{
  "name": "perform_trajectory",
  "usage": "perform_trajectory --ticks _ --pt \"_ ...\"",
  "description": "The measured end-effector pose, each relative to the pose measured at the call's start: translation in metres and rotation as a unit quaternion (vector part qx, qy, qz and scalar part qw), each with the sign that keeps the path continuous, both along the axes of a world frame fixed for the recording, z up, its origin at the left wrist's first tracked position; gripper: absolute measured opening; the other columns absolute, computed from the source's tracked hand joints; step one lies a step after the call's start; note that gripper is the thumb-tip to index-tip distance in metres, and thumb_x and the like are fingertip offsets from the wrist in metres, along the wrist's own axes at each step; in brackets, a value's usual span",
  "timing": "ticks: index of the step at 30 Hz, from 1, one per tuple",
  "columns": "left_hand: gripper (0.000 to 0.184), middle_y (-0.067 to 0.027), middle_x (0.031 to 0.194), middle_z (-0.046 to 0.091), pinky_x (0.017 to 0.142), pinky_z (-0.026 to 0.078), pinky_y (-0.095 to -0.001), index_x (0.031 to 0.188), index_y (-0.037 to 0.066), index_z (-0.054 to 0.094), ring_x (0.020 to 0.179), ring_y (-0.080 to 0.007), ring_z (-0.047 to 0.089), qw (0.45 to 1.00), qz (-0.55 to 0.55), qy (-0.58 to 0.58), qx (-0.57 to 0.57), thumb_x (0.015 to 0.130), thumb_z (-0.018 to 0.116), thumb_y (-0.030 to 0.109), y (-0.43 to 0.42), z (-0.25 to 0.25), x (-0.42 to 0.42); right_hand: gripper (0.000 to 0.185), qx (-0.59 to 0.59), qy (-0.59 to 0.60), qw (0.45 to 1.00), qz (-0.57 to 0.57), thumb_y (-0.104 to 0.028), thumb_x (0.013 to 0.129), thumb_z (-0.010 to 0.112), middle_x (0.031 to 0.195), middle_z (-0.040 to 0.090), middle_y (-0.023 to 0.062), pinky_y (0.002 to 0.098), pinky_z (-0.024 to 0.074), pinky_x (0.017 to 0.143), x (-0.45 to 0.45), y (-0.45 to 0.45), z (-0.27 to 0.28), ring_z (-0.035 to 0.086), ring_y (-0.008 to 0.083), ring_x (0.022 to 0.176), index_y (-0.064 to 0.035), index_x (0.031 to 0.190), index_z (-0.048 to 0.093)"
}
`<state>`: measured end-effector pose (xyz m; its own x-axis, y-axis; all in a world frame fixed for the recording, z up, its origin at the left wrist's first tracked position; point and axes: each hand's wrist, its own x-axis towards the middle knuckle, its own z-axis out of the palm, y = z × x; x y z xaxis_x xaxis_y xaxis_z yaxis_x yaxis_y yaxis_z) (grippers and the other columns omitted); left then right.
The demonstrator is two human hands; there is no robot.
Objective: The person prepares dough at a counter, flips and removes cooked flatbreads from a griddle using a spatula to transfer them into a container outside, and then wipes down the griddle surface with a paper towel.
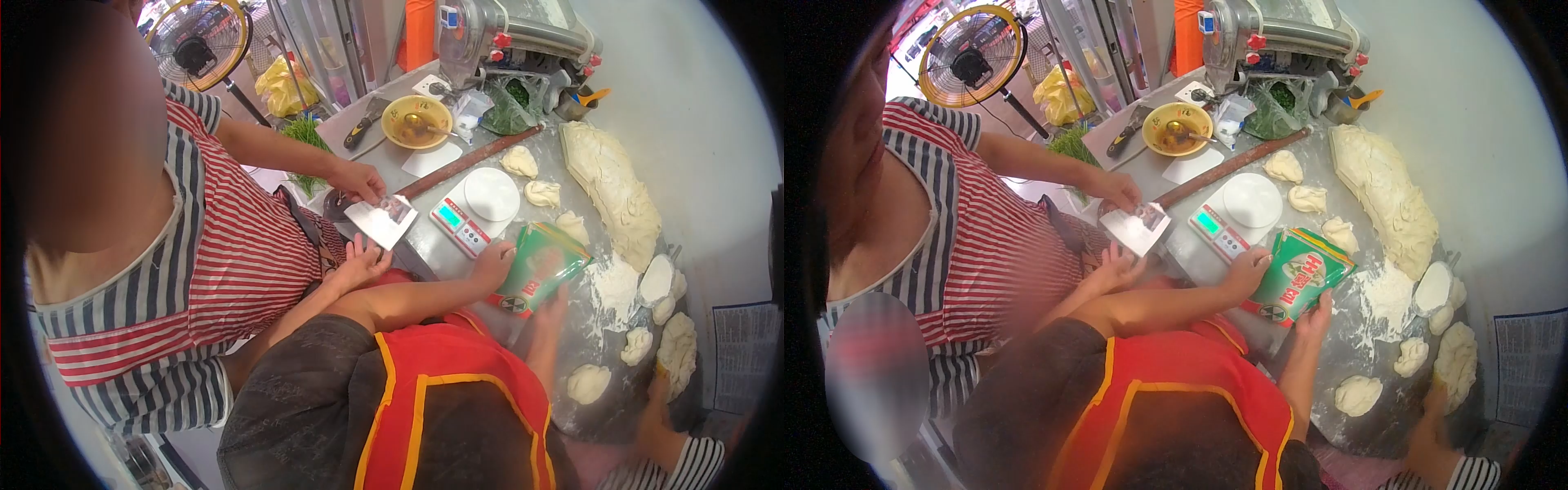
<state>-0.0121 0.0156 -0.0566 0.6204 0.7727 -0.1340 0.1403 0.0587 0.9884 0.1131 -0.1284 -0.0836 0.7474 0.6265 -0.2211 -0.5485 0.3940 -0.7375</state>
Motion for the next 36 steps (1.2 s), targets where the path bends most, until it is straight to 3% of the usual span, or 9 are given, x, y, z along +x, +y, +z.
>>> perform_trajectory --ticks 3,7,10,13,16,20,28,32,36 --pt "0.022 -0.0102 0.078 0.06 0.067 0.043 -0.0296 0.091 -0.002 0.06 0.073 -0.0157 0.055 1.0 -0.004 0.007 0.001 0.088 0.047 0.015 0.0 0.002 0.0 0.037 -0.04 -0.067 0.997 0.001 -0.023 0.089 0.053 0.117 0.054 0.0099 0.0391 0.0429 0.091 0.001 -0.004 -0.004 0.053 0.0233 0.105 -0.001 0.119 0.047" --pt "0.022 -0.0101 0.077 0.06 0.067 0.043 -0.0296 0.092 -0.002 0.06 0.073 -0.0156 0.055 1.0 0.004 -0.003 -0.004 0.088 0.047 0.015 -0.001 0.0 0.001 0.037 0.004 0.042 0.999 -0.01 -0.022 0.09 0.052 0.117 0.054 0.0097 0.0392 0.0427 0.091 0.007 -0.006 -0.011 0.052 0.0231 0.106 -0.0011 0.119 0.047" --pt "0.022 -0.0185 0.081 0.061 0.069 0.045 -0.0372 0.091 0.001 0.061 0.078 -0.0308 0.06 1.0 0.017 -0.014 -0.019 0.085 0.051 0.02 0.0 -0.001 0.003 0.037 0.009 0.067 0.997 -0.023 -0.022 0.09 0.052 0.118 0.054 0.0095 0.039 0.0422 0.092 0.008 -0.006 -0.012 0.052 0.023 0.106 -0.001 0.12 0.047" --pt "0.022 -0.0189 0.082 0.061 0.069 0.045 -0.0372 0.09 0.001 0.061 0.078 -0.0315 0.059 1.0 0.011 -0.007 -0.01 0.085 0.05 0.02 0.001 0.001 0.001 0.038 -0.019 -0.008 1.0 -0.002 -0.022 0.09 0.053 0.118 0.054 0.0095 0.0385 0.0417 0.092 0.007 -0.005 -0.012 0.052 0.0228 0.107 -0.0008 0.12 0.047" --pt "0.022 -0.0192 0.081 0.06 0.068 0.044 -0.0376 0.089 0.0 0.06 0.077 -0.0323 0.059 1.0 0.023 -0.005 -0.011 0.085 0.05 0.02 -0.001 0.0 0.003 0.038 0.013 0.077 0.997 -0.014 -0.023 0.089 0.053 0.118 0.054 0.0095 0.0384 0.0415 0.093 0.008 -0.004 -0.009 0.052 0.0229 0.107 -0.0006 0.119 0.047" --pt "0.022 -0.0186 0.079 0.06 0.067 0.044 -0.0375 0.089 0.0 0.061 0.075 -0.0307 0.059 1.0 0.009 -0.002 -0.018 0.085 0.05 0.02 0.002 0.005 0.001 0.038 -0.049 -0.06 0.997 -0.003 -0.022 0.089 0.054 0.118 0.054 0.0096 0.0387 0.0412 0.093 0.007 -0.006 -0.01 0.052 0.0229 0.107 -0.0006 0.119 0.047" --pt "0.021 -0.0174 0.078 0.06 0.066 0.044 -0.0366 0.089 0.001 0.061 0.073 -0.0278 0.059 0.999 0.014 -0.01 -0.032 0.085 0.051 0.019 0.0 0.008 0.001 0.038 0.002 0.077 0.997 -0.026 -0.022 0.089 0.053 0.119 0.054 0.0104 0.0388 0.0414 0.093 0.008 -0.004 -0.006 0.052 0.0234 0.107 -0.0002 0.12 0.046" --pt "0.021 -0.0169 0.079 0.06 0.066 0.044 -0.036 0.091 0.001 0.061 0.073 -0.0274 0.059 1.0 0.014 0.004 -0.016 0.085 0.051 0.019 0.0 0.009 0.002 0.039 -0.037 -0.044 0.998 0.013 -0.022 0.089 0.053 0.119 0.053 0.0103 0.0393 0.0411 0.093 0.007 -0.008 -0.006 0.052 0.0235 0.107 -0.0006 0.122 0.045" --pt "0.021 -0.0168 0.079 0.06 0.066 0.044 -0.0358 0.091 0.001 0.061 0.073 -0.0275 0.059 1.0 0.006 0.006 -0.026 0.085 0.051 0.019 0.001 0.014 0.0 0.039 0.002 0.035 0.999 0.001 -0.023 0.089 0.053 0.119 0.054 0.01 0.0393 0.0412 0.093 0.009 -0.005 -0.006 0.052 0.0233 0.107 -0.0012 0.121 0.046"
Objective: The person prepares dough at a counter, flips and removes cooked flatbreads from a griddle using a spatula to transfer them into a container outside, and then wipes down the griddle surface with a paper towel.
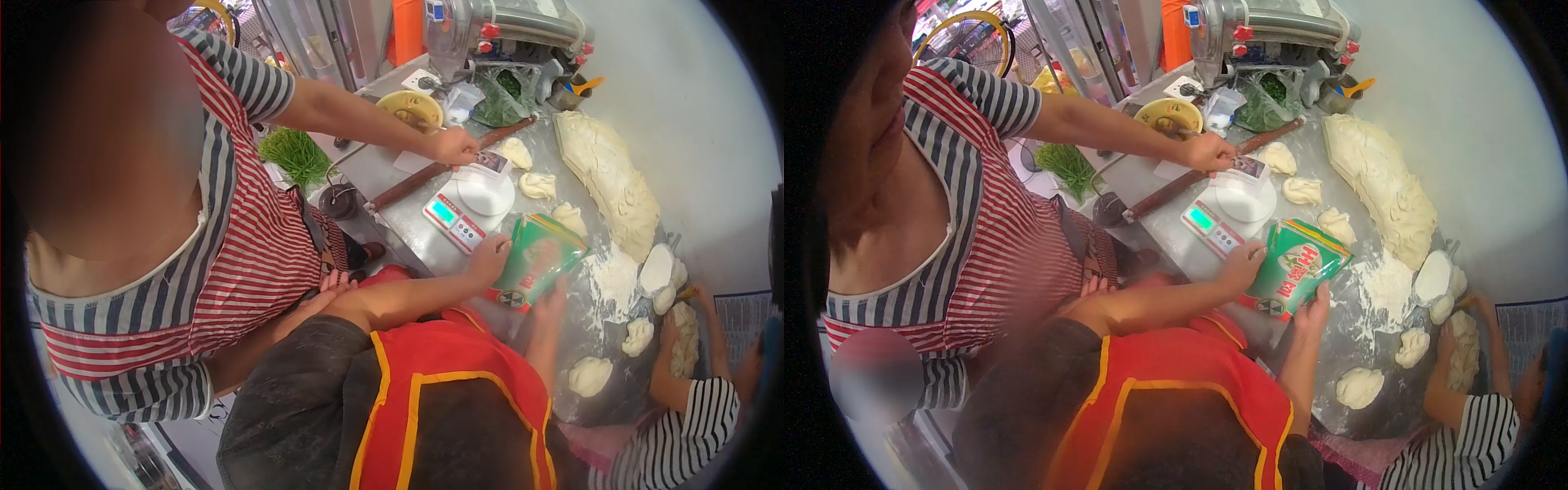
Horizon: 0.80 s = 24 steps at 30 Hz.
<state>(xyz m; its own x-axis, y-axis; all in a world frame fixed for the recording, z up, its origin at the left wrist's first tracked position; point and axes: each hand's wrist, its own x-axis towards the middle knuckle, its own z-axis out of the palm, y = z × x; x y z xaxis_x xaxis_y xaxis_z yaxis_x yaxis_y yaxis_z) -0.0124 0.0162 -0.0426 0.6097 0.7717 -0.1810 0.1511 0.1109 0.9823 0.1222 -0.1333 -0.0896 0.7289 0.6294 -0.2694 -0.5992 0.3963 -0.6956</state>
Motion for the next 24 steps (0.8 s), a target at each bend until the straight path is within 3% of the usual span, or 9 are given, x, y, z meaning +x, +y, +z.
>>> perform_trajectory --ticks 13,16,24 --pt "0.025 -0.0187 0.085 0.061 0.071 0.044 -0.0382 0.093 0.001 0.061 0.079 -0.0306 0.059 1.0 -0.01 0.01 0.019 0.086 0.048 0.021 0.003 0.001 0.0 0.038 -0.009 0.066 0.998 0.001 -0.025 0.091 0.049 0.119 0.053 0.0112 0.0396 0.0414 0.092 -0.001 0.002 0.004 0.052 0.0241 0.106 -0.0009 0.12 0.046" --pt "0.026 -0.0194 0.089 0.06 0.074 0.043 -0.0396 0.097 0.001 0.06 0.084 -0.0325 0.058 0.989 -0.064 0.043 0.128 0.086 0.047 0.022 0.01 -0.031 0.005 0.038 -0.009 0.042 0.999 -0.024 -0.025 0.091 0.048 0.119 0.052 0.0119 0.0409 0.0414 0.092 -0.006 0.004 0.009 0.052 0.0251 0.106 -0.0008 0.121 0.045" --pt "0.031 -0.0218 0.087 0.058 0.072 0.043 -0.0414 0.089 -0.001 0.058 0.081 -0.0346 0.056 0.991 -0.015 0.0 0.133 0.087 0.043 0.026 0.006 -0.017 0.002 0.039 0.003 0.035 0.998 -0.046 -0.023 0.089 0.05 0.118 0.052 0.0124 0.0412 0.0416 0.092 -0.005 0.008 0.001 0.052 0.0253 0.107 -0.0001 0.12 0.046"
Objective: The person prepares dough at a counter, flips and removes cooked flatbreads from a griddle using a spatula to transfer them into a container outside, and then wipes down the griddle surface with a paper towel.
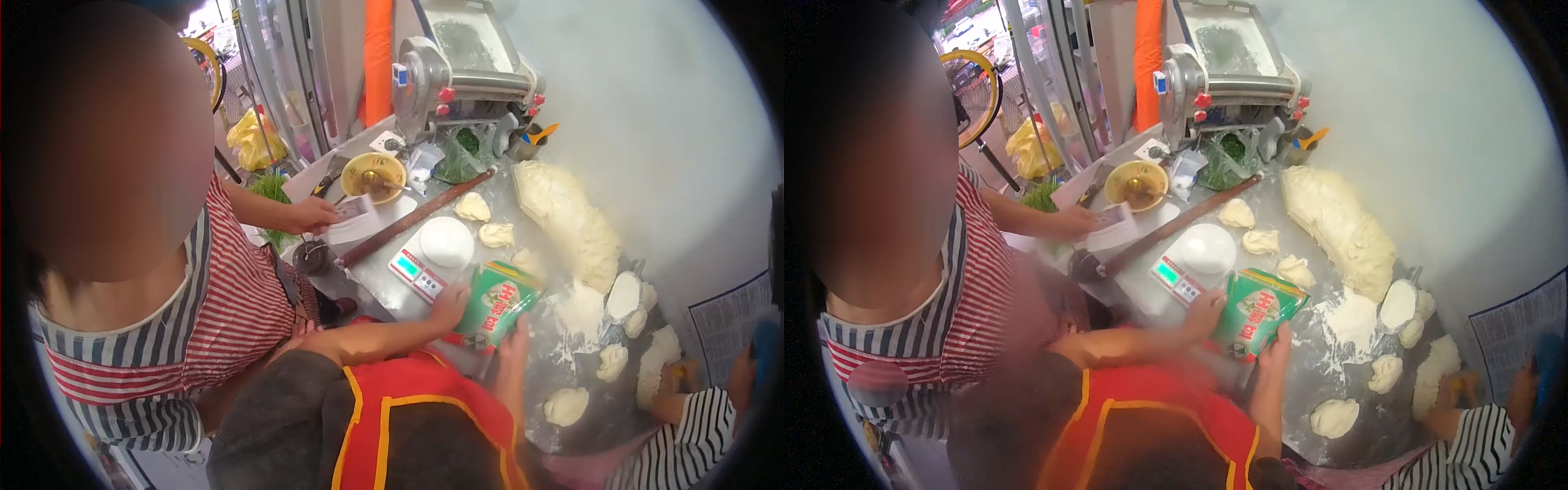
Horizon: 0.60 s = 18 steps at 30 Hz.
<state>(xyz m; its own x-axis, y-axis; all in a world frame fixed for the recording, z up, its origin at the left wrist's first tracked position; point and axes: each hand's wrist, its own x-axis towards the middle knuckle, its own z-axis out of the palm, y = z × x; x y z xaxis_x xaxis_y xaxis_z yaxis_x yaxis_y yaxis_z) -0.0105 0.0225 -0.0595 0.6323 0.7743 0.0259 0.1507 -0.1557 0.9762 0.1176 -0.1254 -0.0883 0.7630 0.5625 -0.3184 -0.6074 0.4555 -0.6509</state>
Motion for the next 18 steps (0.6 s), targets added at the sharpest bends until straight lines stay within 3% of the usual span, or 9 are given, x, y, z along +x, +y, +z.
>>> perform_trajectory --ticks 9,12,18 --pt "0.029 -0.0213 0.076 0.056 0.068 0.042 -0.0413 0.082 -0.001 0.056 0.075 -0.0339 0.056 0.996 -0.025 0.017 -0.08 0.087 0.042 0.024 0.003 0.004 0.002 0.042 -0.031 0.008 0.999 -0.004 -0.025 0.088 0.053 0.119 0.052 0.0119 0.0404 0.0419 0.091 -0.007 0.002 0.013 0.051 0.025 0.107 0.0001 0.121 0.046" --pt "0.028 -0.0206 0.077 0.057 0.068 0.042 -0.0405 0.082 -0.001 0.056 0.074 -0.033 0.056 1.0 -0.007 -0.002 -0.017 0.087 0.043 0.023 0.001 0.013 -0.002 0.042 -0.011 -0.023 1.0 0.01 -0.025 0.088 0.053 0.119 0.052 0.0116 0.0405 0.0419 0.091 -0.002 0.0 0.006 0.052 0.0253 0.107 0.0001 0.121 0.045" --pt "0.023 -0.02 0.081 0.058 0.069 0.043 -0.0392 0.087 -0.001 0.057 0.078 -0.0318 0.058 0.994 -0.018 0.021 -0.104 0.087 0.047 0.019 0.003 0.02 -0.001 0.039 -0.033 -0.001 0.999 0.027 -0.026 0.091 0.048 0.12 0.05 0.0098 0.0391 0.0419 0.091 0.002 -0.002 0.001 0.049 0.0234 0.109 -0.0025 0.121 0.045"
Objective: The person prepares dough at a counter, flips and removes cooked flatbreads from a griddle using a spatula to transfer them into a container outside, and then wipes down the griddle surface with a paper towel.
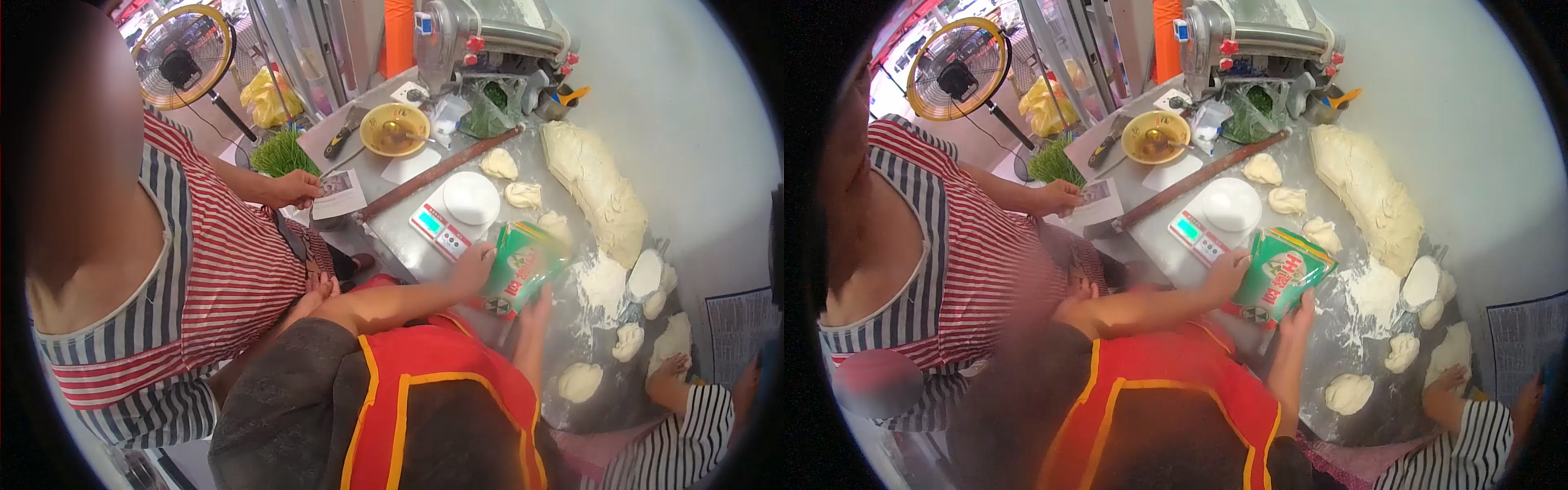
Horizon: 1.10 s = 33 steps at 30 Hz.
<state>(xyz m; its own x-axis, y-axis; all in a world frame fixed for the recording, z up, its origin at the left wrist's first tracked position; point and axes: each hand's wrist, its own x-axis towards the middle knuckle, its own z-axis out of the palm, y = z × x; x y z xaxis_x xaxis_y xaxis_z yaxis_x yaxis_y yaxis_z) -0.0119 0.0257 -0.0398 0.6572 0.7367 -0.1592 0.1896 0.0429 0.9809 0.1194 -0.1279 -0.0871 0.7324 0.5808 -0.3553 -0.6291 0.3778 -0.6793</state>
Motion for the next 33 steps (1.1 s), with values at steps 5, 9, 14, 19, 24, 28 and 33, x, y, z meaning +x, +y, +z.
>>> perform_trajectory --ticks 5,9,14,19,24,28,33 --pt "0.023 -0.0181 0.085 0.06 0.071 0.044 -0.0375 0.093 0.0 0.06 0.08 -0.031 0.059 1.0 0.016 -0.013 -0.008 0.087 0.048 0.018 -0.001 -0.009 0.004 0.038 0.014 0.019 1.0 -0.01 -0.023 0.091 0.048 0.119 0.052 0.011 0.0397 0.042 0.091 0.002 0.001 -0.002 0.051 0.024 0.107 -0.0002 0.121 0.045" --pt "0.022 -0.0176 0.084 0.061 0.07 0.045 -0.0371 0.094 0.0 0.06 0.079 -0.0307 0.059 0.999 0.016 0.008 -0.031 0.087 0.049 0.018 0.0 -0.002 0.003 0.038 0.009 0.02 1.0 -0.023 -0.022 0.091 0.048 0.118 0.053 0.0113 0.0393 0.0417 0.092 0.003 0.001 -0.004 0.052 0.0238 0.106 0.0007 0.121 0.045" --pt "0.022 -0.0172 0.084 0.062 0.069 0.045 -0.0369 0.095 0.001 0.061 0.078 -0.0295 0.06 0.998 0.018 0.024 -0.047 0.086 0.05 0.019 0.0 0.001 0.003 0.038 0.017 0.016 1.0 -0.017 -0.022 0.09 0.05 0.119 0.053 0.0106 0.0382 0.0412 0.092 0.004 0.003 -0.005 0.052 0.023 0.107 0.0001 0.121 0.045" --pt "0.023 -0.0171 0.084 0.062 0.069 0.045 -0.0366 0.095 0.001 0.061 0.078 -0.0285 0.06 0.998 0.016 0.029 -0.044 0.086 0.051 0.019 0.002 0.005 0.002 0.038 0.019 0.018 1.0 -0.015 -0.022 0.09 0.051 0.118 0.054 0.01 0.0376 0.0412 0.092 0.005 0.003 -0.006 0.052 0.0226 0.106 -0.0002 0.121 0.046" --pt "0.023 -0.0175 0.085 0.062 0.07 0.046 -0.0364 0.095 0.0 0.061 0.079 -0.0288 0.061 0.999 0.026 -0.003 -0.034 0.086 0.051 0.019 0.001 -0.013 0.006 0.038 0.012 0.02 1.0 -0.016 -0.022 0.09 0.051 0.119 0.054 0.01 0.0376 0.0413 0.092 0.003 0.003 -0.003 0.052 0.0227 0.106 -0.0003 0.121 0.046" --pt "0.023 -0.0175 0.085 0.062 0.071 0.046 -0.0366 0.095 0.001 0.061 0.079 -0.0292 0.06 0.999 0.022 0.002 -0.03 0.086 0.051 0.019 0.001 -0.011 0.005 0.037 0.012 0.021 0.999 -0.021 -0.022 0.09 0.051 0.119 0.053 0.0098 0.0378 0.041 0.093 0.005 0.0 -0.008 0.052 0.0227 0.106 -0.0003 0.12 0.047" --pt "0.021 -0.0064 0.069 0.056 0.061 0.042 -0.0298 0.089 -0.001 0.058 0.065 -0.0138 0.052 1.0 0.015 0.003 0.011 0.089 0.046 0.016 -0.001 -0.009 0.003 0.037 0.022 0.019 0.999 -0.026 -0.021 0.09 0.051 0.119 0.053 0.0095 0.0385 0.0395 0.094 0.003 0.0 -0.009 0.051 0.0229 0.108 -0.0004 0.12 0.047"
